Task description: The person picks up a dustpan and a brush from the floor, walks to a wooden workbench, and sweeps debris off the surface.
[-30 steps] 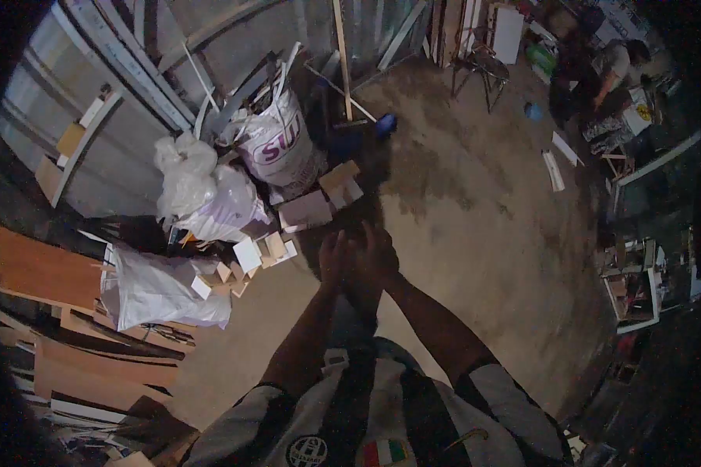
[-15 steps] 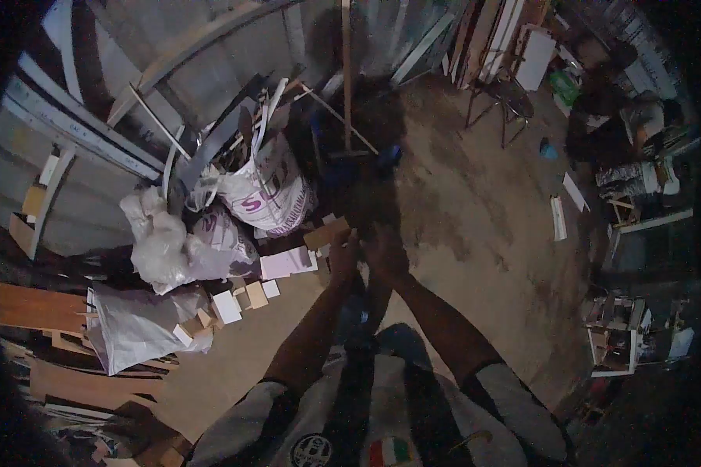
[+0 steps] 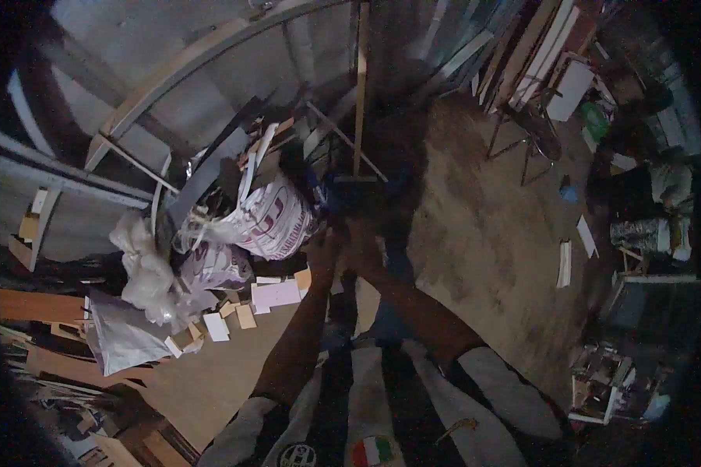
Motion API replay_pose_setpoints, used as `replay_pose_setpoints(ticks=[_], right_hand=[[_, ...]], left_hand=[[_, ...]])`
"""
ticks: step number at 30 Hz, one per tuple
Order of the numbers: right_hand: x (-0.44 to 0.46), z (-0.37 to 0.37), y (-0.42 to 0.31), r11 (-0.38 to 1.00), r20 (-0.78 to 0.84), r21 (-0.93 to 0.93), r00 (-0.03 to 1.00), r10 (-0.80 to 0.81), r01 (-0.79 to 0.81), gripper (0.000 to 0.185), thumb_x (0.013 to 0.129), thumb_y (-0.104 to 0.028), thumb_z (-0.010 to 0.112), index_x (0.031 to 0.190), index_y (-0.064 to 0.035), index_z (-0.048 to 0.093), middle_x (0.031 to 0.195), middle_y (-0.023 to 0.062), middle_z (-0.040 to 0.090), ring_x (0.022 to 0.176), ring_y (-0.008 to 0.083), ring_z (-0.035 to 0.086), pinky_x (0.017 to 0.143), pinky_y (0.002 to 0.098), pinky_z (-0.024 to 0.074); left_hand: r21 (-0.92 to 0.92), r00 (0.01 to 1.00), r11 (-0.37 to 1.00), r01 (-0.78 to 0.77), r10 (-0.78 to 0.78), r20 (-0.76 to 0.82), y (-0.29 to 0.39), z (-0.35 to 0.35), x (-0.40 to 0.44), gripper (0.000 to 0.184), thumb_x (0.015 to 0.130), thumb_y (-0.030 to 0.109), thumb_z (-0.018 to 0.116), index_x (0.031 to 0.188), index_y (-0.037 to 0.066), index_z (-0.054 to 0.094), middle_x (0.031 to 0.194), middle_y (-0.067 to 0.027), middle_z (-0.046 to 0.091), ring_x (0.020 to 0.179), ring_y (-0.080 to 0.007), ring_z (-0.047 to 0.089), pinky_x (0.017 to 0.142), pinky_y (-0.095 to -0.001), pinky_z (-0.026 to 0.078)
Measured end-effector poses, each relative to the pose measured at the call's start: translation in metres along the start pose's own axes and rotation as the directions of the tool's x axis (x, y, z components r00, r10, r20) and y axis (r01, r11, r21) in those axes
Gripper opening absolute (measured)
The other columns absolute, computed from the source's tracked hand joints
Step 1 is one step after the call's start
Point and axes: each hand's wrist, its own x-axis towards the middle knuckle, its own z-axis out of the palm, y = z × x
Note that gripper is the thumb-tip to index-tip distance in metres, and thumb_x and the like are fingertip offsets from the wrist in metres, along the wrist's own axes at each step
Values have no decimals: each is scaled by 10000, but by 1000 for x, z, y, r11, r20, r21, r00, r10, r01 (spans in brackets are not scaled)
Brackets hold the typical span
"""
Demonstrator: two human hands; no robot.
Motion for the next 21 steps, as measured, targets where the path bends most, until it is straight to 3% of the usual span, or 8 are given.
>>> replay_pose_setpoints(ticks=[3,6,9,12,14,15,17,21], right_hand=[[55,2,41,983,11,-73,986,-167,167,405,866,-239,550,1159,37,506,1080,250,548,1017,397,529,884,441,418],[128,-4,74,995,258,39,963,74,-87,384,860,-199,534,1165,31,500,1066,253,548,988,407,526,860,456,419],[185,-7,114,986,188,159,979,-81,51,409,846,-199,549,1180,29,492,1053,252,549,977,410,526,858,457,419],[235,-5,161,995,275,-103,961,14,15,430,831,-196,570,1196,18,491,1048,253,548,992,408,525,872,450,419],[262,5,191,950,131,-188,965,-226,249,450,818,-181,588,1211,13,485,1034,251,549,988,407,527,878,449,418],[276,10,204,922,90,-221,948,-306,319,457,814,-175,594,1216,11,483,1030,250,549,987,406,528,880,448,418],[306,24,227,966,110,-148,974,-196,211,480,807,-176,621,1225,11,479,1073,260,544,1008,401,529,888,454,413],[357,39,267,994,303,-97,950,73,-46,498,795,-200,651,1214,13,486,1093,252,548,1017,388,536,881,443,419]], left_hand=[[-410,962,871,272,-244,119,2,36,49,375,911,287,524,1125,-20,543,957,-139,594,896,-229,564,796,-344,437],[22,965,966,257,-257,57,-47,91,108,358,923,278,505,1121,-18,544,942,-120,596,839,-212,569,757,-347,447],[-50,990,995,85,-90,-104,-32,135,155,330,932,263,491,1091,-19,553,920,-109,602,808,-199,568,737,-346,450],[5,947,951,309,-308,-90,2,170,207,323,939,268,477,1065,-16,567,898,-103,604,808,-189,565,734,-346,451],[-439,847,778,449,-527,-67,7,191,238,362,934,307,490,1093,-11,555,905,-108,606,839,-199,568,775,-345,443],[-440,841,775,453,-536,-78,2,196,251,362,934,307,490,1093,-11,555,905,-108,606,839,-199,568,775,-345,443],[-242,921,911,336,-371,-119,-8,203,273,409,928,340,502,1149,-4,519,934,-97,603,853,-203,567,813,-340,431],[-177,846,878,445,-477,-237,-62,226,295,415,917,360,522,1120,-2,533,932,-109,609,859,-224,570,840,-339,421]])
